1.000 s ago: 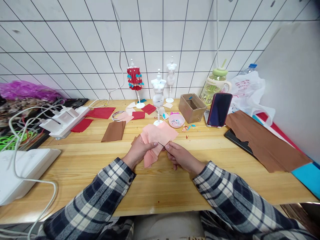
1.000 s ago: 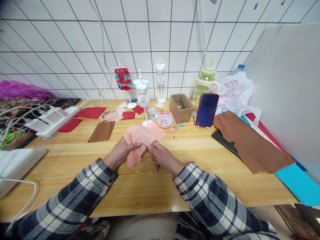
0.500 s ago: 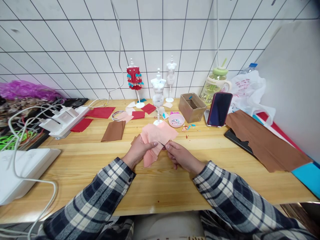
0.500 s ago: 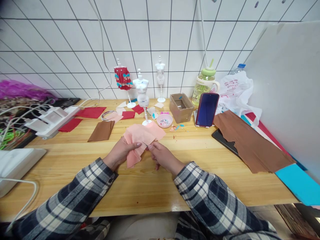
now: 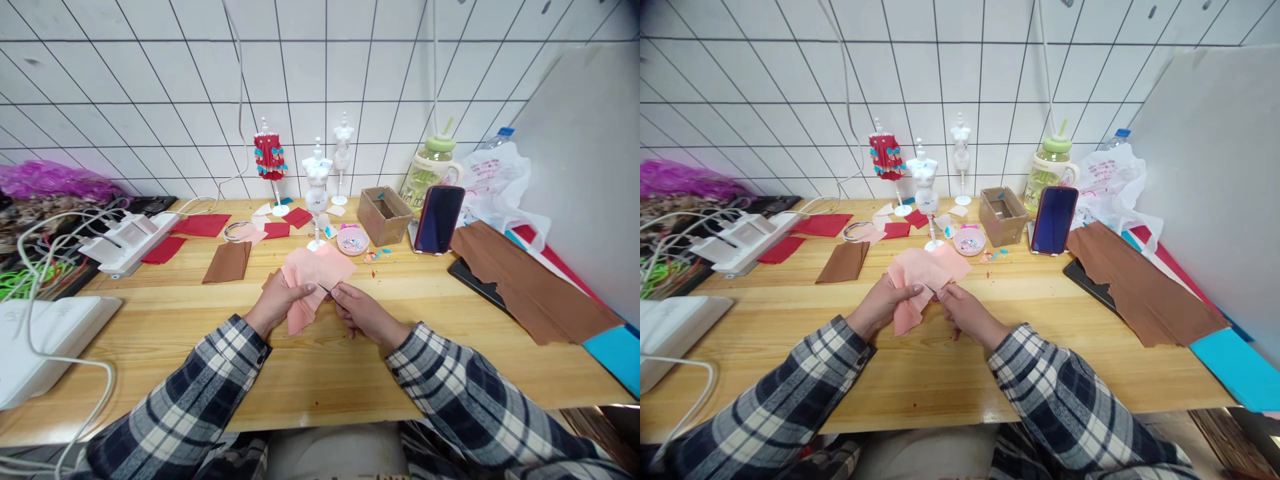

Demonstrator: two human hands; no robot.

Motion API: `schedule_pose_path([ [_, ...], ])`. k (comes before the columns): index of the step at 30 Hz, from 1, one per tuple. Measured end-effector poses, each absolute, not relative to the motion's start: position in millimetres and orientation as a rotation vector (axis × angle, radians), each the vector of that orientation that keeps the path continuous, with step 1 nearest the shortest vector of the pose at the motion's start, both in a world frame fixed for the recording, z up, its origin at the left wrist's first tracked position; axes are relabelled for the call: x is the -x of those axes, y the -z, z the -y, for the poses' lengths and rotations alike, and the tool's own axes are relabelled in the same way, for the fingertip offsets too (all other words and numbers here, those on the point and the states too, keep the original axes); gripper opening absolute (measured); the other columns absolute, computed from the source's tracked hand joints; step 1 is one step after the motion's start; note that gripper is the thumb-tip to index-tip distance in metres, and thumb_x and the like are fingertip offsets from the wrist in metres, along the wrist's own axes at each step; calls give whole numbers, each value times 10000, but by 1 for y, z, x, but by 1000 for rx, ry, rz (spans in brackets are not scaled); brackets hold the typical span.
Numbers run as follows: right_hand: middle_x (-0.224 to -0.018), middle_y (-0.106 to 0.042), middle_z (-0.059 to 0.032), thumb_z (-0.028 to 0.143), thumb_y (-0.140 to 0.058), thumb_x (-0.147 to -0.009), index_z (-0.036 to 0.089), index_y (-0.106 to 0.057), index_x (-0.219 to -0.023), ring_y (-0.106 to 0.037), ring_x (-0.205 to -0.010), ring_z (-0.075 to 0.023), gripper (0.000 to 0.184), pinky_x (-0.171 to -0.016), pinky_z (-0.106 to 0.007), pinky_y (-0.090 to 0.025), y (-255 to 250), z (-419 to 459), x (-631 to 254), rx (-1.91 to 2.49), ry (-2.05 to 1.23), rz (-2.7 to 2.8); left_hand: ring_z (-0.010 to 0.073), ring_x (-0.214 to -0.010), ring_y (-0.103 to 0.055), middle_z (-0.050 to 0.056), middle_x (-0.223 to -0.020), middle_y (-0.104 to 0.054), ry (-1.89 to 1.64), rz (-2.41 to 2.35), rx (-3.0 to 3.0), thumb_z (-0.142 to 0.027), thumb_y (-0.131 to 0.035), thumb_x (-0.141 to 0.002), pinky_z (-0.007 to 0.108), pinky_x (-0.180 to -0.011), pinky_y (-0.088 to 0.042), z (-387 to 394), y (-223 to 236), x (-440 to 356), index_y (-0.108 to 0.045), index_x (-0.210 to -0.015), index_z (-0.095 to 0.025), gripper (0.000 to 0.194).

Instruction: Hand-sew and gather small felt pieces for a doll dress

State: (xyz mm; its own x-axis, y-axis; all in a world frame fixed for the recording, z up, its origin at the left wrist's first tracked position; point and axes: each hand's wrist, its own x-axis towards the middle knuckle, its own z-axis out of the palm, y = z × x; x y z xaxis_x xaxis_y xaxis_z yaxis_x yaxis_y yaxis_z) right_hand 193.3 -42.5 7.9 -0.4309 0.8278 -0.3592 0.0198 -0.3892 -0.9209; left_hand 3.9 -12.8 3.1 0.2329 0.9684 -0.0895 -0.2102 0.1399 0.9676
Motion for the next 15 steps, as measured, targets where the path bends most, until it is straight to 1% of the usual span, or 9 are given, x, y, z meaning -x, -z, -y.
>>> schedule_pose_path([
  [3,-526,-310,101,518,-467,-892,223,-488,-907,-238,-386,-69,296,-328,-190,-385,-6,42,-193,1178,-1885,1266,275,-1004,-677,144,-1142,-702,-1023,-918,-1031,-227,-830,-641,431,-943,-496,14,-5,-6,-616,-1167,-124,577],
  [8,-542,-356,92,542,-493,-860,226,-413,-801,-300,-407,-72,331,-325,-180,-390,-4,42,-191,1194,-1843,1307,278,-1007,-679,117,-1140,-710,-971,-853,-985,-210,-827,-645,415,-917,-517,18,-7,-10,-629,-1144,-154,540],
  [11,-545,-362,88,531,-499,-856,223,-423,-810,-321,-418,-77,321,-320,-176,-386,-5,43,-190,1215,-1806,1327,278,-993,-685,115,-1103,-721,-958,-805,-981,-201,-814,-666,421,-902,-526,19,-6,-11,-617,-1157,-154,531],
  [15,-545,-348,91,516,-499,-862,220,-439,-839,-318,-423,-77,302,-319,-172,-382,-6,43,-189,1218,-1787,1316,285,-1000,-684,127,-1136,-709,-933,-755,-962,-206,-804,-687,434,-903,-525,20,-5,-12,-591,-1208,-163,564],
])
